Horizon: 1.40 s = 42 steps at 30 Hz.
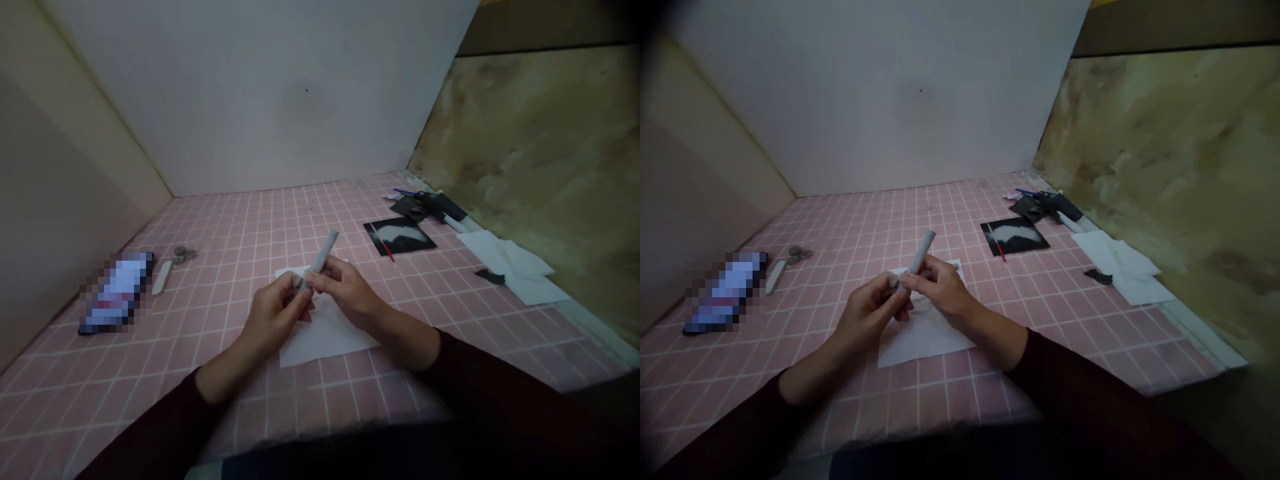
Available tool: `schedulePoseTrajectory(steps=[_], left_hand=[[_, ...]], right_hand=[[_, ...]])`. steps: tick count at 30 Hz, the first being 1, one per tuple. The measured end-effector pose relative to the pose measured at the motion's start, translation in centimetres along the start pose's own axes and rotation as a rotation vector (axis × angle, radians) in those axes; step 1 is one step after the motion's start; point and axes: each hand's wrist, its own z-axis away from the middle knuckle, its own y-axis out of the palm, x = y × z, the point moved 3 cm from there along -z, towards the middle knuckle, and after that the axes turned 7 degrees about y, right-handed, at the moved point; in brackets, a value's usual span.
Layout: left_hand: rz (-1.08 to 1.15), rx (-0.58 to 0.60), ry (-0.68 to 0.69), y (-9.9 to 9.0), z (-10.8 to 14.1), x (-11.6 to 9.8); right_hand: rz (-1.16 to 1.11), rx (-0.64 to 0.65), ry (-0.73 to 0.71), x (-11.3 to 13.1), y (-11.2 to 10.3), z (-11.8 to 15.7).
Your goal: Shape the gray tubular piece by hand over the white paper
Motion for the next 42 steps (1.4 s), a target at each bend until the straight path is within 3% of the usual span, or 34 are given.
schedulePoseTrajectory(steps=[4, 10, 16, 21, 26, 32, 38, 42], left_hand=[[-0.037, 0.003, -0.011, 0.2, 0.2, 0.0], [-0.121, -0.040, 0.021, -0.2, 0.3, -0.3], [0.040, -0.011, -0.032, 0.3, 0.1, -0.3], [0.412, 0.021, -0.149, 0.4, -0.3, 0.0], [0.677, 0.111, -0.318, 0.9, -0.4, 0.2], [0.808, 0.101, -0.401, 0.7, -0.5, -0.1], [0.851, 0.132, -0.443, 0.8, -0.3, -0.3], [0.853, 0.121, -0.431, 0.8, -0.3, -0.1]], right_hand=[[-0.053, -0.183, -0.082, 0.6, -1.2, 0.0], [-0.019, 0.003, 0.007, -0.3, 0.8, 0.2], [-0.040, -0.204, -0.116, 1.0, -1.0, 0.1], [-0.024, 0.108, 0.009, 0.1, 0.8, 0.3], [-0.130, -0.120, -0.081, 0.9, -0.7, 0.1], [-0.111, 0.099, 0.021, -0.3, 0.6, 0.1], [-0.183, -0.063, -0.104, 0.6, -0.9, -0.1], [-0.113, 0.104, -0.012, -0.3, 0.3, 0.3]])
